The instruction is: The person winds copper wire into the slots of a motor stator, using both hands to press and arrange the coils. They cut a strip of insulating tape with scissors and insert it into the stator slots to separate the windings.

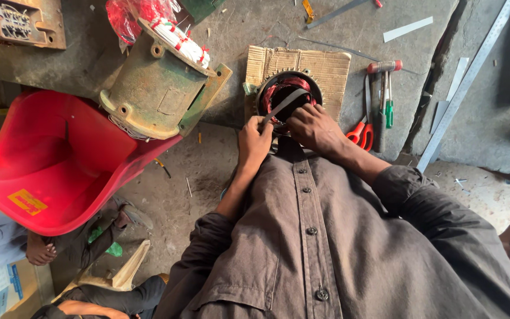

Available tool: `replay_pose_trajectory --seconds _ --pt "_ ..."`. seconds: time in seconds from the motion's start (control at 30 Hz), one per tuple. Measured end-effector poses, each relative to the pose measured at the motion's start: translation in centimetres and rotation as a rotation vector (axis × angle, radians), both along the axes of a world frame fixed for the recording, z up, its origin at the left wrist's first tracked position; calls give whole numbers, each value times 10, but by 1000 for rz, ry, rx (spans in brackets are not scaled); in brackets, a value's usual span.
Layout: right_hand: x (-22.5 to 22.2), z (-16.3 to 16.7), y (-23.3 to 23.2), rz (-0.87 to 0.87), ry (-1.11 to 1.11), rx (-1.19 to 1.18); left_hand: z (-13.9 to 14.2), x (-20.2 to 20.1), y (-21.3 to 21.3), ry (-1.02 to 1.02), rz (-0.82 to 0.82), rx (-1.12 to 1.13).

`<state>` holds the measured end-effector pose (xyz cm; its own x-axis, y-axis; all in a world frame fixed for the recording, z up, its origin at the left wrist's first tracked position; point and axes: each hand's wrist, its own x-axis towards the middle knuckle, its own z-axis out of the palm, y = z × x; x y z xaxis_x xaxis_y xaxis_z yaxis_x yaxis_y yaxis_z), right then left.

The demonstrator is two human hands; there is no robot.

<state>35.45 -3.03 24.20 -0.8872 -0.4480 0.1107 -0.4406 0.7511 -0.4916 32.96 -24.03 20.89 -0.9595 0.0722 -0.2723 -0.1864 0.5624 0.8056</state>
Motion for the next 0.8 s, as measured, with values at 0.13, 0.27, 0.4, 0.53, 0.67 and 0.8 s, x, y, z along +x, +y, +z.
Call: replay_pose_trajectory --seconds 0.13,0.27,0.4,0.53,0.67,0.8 --pt "-1 -1 -1 -39 -132 3 6 -11 -6 -379 73 444" --pt "3 0 -6 -7 -70 -38 15 -18 -16 -372 -135 526" --pt "7 1 -9 -37 -13 -48 25 -10 -23 -316 -72 851" --pt "6 0 -10 -52 -44 -66 41 -23 -34 -288 188 894" --pt "1 2 -18 -133 -118 -57 58 -30 -32 -127 183 585" --pt "-2 7 -23 -174 -158 -58 66 -31 -28 556 -470 -33"
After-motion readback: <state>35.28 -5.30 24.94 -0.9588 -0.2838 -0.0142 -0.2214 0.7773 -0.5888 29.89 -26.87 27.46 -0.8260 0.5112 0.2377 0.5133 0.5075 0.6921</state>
